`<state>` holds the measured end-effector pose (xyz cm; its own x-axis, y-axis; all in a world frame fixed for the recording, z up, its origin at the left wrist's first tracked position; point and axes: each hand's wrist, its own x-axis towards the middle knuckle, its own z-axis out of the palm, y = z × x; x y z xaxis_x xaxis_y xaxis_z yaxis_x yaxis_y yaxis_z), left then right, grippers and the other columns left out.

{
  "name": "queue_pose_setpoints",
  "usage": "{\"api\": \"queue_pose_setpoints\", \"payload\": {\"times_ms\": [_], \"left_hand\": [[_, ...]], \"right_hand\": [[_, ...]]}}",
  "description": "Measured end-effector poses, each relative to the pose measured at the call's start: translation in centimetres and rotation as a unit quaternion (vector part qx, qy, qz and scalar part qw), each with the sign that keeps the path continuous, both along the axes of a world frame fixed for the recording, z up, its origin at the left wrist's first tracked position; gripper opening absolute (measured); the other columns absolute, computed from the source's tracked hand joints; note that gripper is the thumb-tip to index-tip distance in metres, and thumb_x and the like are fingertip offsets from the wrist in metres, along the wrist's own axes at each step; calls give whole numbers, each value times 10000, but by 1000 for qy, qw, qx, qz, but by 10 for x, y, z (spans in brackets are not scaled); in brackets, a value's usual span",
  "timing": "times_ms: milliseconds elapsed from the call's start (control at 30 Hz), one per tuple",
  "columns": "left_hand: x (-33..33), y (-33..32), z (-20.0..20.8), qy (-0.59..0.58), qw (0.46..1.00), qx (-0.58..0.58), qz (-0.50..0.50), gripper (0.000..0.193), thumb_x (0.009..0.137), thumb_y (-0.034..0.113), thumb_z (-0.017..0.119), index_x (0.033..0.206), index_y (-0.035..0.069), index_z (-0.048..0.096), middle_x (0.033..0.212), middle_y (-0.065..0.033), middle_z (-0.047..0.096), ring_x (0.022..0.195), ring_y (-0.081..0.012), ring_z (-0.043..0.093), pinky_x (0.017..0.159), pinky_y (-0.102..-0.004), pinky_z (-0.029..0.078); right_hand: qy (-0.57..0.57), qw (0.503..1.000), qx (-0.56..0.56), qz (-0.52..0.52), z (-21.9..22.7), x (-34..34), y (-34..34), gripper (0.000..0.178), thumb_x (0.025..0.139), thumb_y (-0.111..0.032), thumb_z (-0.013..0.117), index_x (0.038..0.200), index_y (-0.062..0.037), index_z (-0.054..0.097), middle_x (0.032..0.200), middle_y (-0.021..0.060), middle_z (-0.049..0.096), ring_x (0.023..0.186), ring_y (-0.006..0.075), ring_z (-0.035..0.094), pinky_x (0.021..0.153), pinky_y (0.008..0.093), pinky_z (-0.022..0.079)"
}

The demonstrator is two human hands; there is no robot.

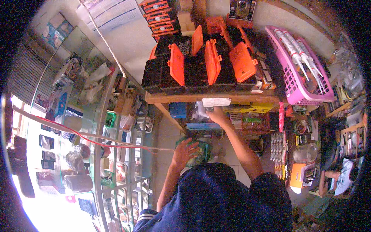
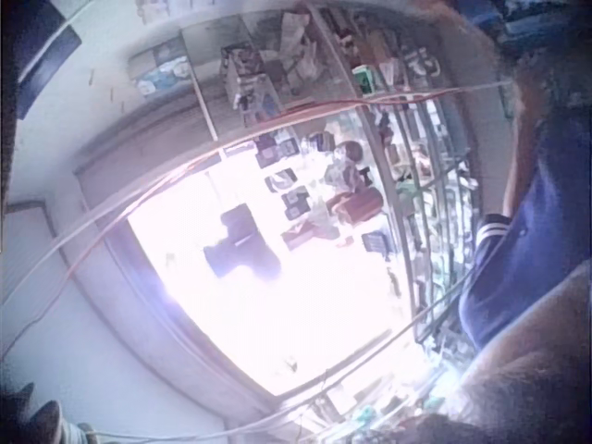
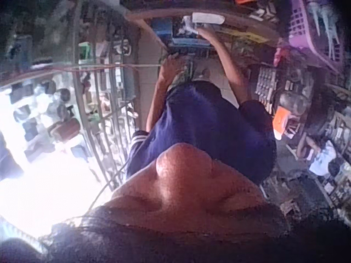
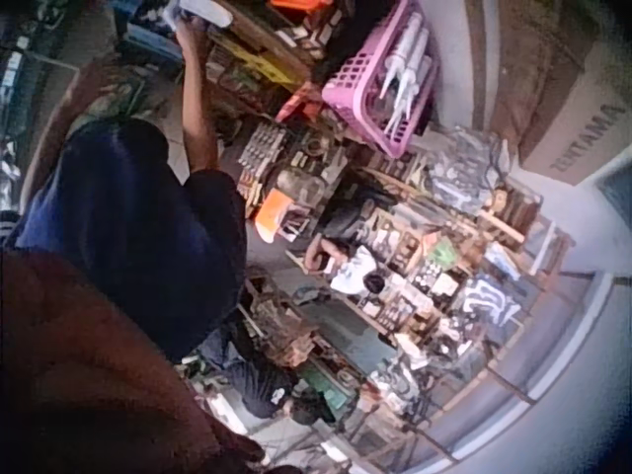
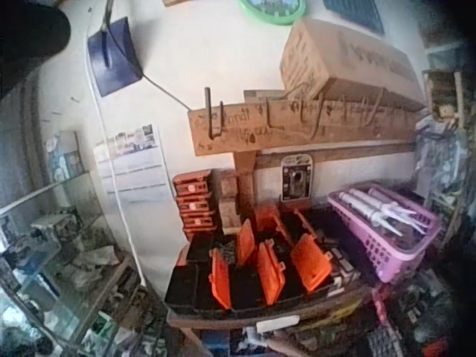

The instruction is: The person holds a packaged item in one hand and uses a duster with the other hand to wipe the dust off the plastic packaging multiple times. The person then places the duster back on a shelf and continues to handle the package.

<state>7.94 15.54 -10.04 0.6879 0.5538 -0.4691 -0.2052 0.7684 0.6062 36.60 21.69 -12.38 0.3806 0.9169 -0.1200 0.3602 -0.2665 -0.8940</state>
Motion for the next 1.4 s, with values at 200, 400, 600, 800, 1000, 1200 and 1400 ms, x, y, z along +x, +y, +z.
{"api": "queue_pose_setpoints", "payload": {"times_ms": [200,400,600,800,1000,1200,1400], "left_hand": [[1,0,-5,23,999,-45,11,616,963,492,365,1463,143,286,1385,-143,483,1228,-300,490,931,-430,416],[3,3,-10,20,999,-41,-7,611,971,489,354,1465,139,275,1383,-150,482,1237,-311,486,937,-443,423],[9,4,-10,-19,998,-45,-44,586,965,479,374,1444,147,312,1394,-164,457,1214,-359,498,945,-491,446],[50,26,-14,-110,992,-32,-54,631,945,497,401,1479,220,213,1512,-151,283,1298,-392,398,977,-536,374],[59,48,-18,-177,982,-49,-40,371,977,410,365,1287,220,437,1362,-82,456,1244,-339,453,960,-542,395],[62,49,-15,-139,988,-44,-59,380,972,418,379,1284,210,438,1382,-80,438,1242,-339,456,970,-533,390],[51,60,-39,-145,984,-36,-95,433,957,458,422,1316,215,411,1409,-72,417,1281,-330,423,939,-538,412]], "right_hand": [[-50,992,-86,79,-17,4,7,770,765,-205,677,1384,66,309,1408,301,367,1358,419,294,1132,425,234],[-259,964,-2,55,23,-31,-9,810,805,-312,669,1390,82,272,1378,358,333,1300,470,326,1110,494,230],[-368,923,97,64,49,-51,-4,699,799,-312,673,1351,21,403,1315,325,417,1251,486,361,1062,567,249],[-455,888,45,55,5,-44,16,638,869,-452,551,1327,-12,476,1015,243,660,948,423,634,825,545,495],[-370,922,-66,92,18,-60,34,702,878,-543,510,1376,-53,436,1026,266,649,956,413,636,860,515,483],[-345,934,-50,79,17,-50,32,681,885,-528,514,1353,-39,438,1068,260,635,1013,426,604,887,525,459],[-342,931,95,86,76,-92,-51,563,874,-430,604,1295,-72,497,1266,251,509,1247,443,416,1015,546,336]]}}
